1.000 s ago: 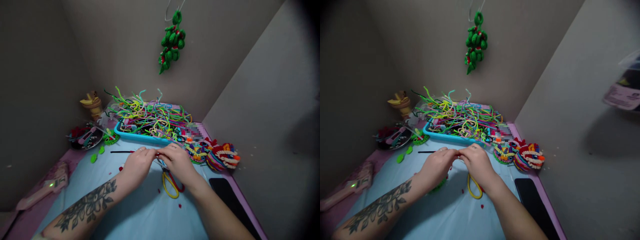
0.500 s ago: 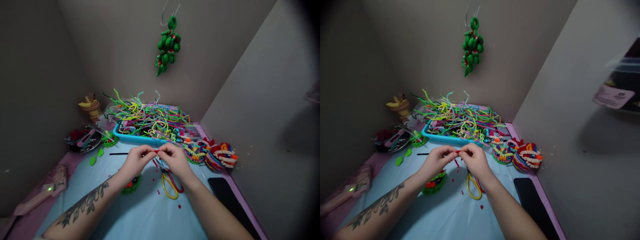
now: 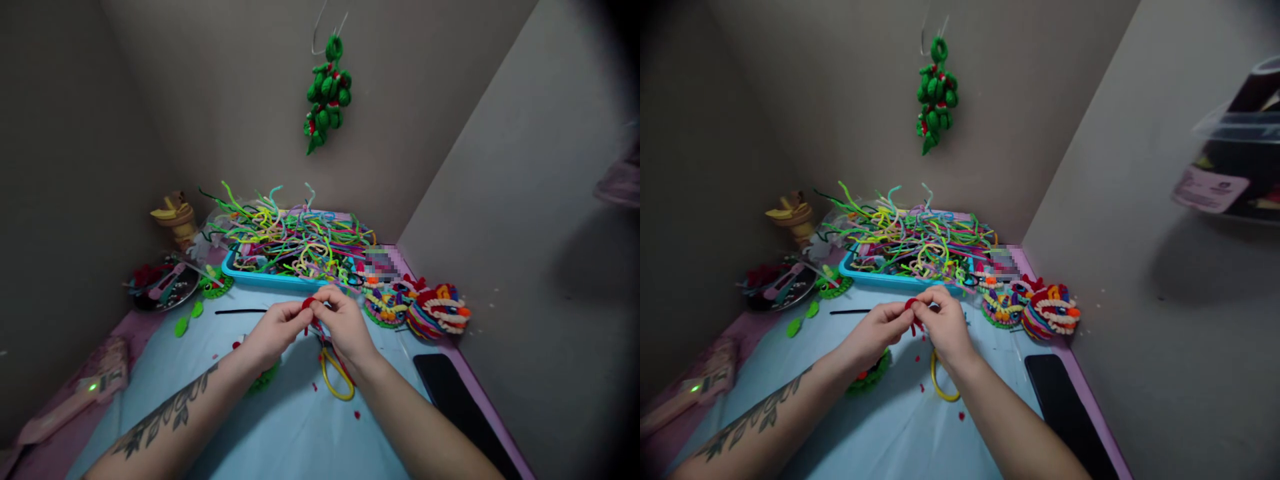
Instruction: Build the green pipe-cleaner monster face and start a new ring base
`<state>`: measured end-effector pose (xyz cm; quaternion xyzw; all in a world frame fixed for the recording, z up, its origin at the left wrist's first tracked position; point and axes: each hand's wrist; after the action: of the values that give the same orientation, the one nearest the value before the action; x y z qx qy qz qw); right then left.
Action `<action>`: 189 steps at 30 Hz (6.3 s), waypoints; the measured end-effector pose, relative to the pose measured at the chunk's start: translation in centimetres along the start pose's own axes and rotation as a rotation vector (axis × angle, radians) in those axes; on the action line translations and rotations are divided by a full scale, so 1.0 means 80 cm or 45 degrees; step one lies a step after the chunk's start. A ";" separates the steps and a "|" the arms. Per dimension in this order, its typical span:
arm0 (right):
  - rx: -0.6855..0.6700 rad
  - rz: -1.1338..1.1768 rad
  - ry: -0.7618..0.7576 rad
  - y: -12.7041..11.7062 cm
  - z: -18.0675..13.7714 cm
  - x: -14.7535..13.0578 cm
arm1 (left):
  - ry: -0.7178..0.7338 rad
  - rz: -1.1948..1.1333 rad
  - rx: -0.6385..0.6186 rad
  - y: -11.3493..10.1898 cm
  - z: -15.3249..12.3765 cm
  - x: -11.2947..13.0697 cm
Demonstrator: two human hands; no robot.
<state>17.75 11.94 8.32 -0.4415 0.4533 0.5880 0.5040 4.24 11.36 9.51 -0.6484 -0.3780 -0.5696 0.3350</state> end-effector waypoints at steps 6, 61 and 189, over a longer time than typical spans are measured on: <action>0.018 0.282 0.105 0.006 -0.005 -0.001 | 0.244 0.528 0.037 0.004 -0.006 0.005; -0.499 0.106 -0.331 -0.022 0.000 -0.006 | -0.406 -0.779 -0.237 0.006 -0.018 0.030; -0.215 -1.334 -0.714 -0.017 -0.014 -0.031 | 0.434 1.154 0.125 -0.038 -0.011 0.017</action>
<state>19.41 10.46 10.43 -0.4727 -0.0233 0.3893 0.7902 1.29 12.25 11.01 -0.6285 -0.0238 -0.4460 0.6368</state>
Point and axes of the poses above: each hand's wrist, its own z-axis towards the middle knuckle, its own y-axis out of the palm, x = y × z, and after that the axes turned 7 degrees about -x, right-handed
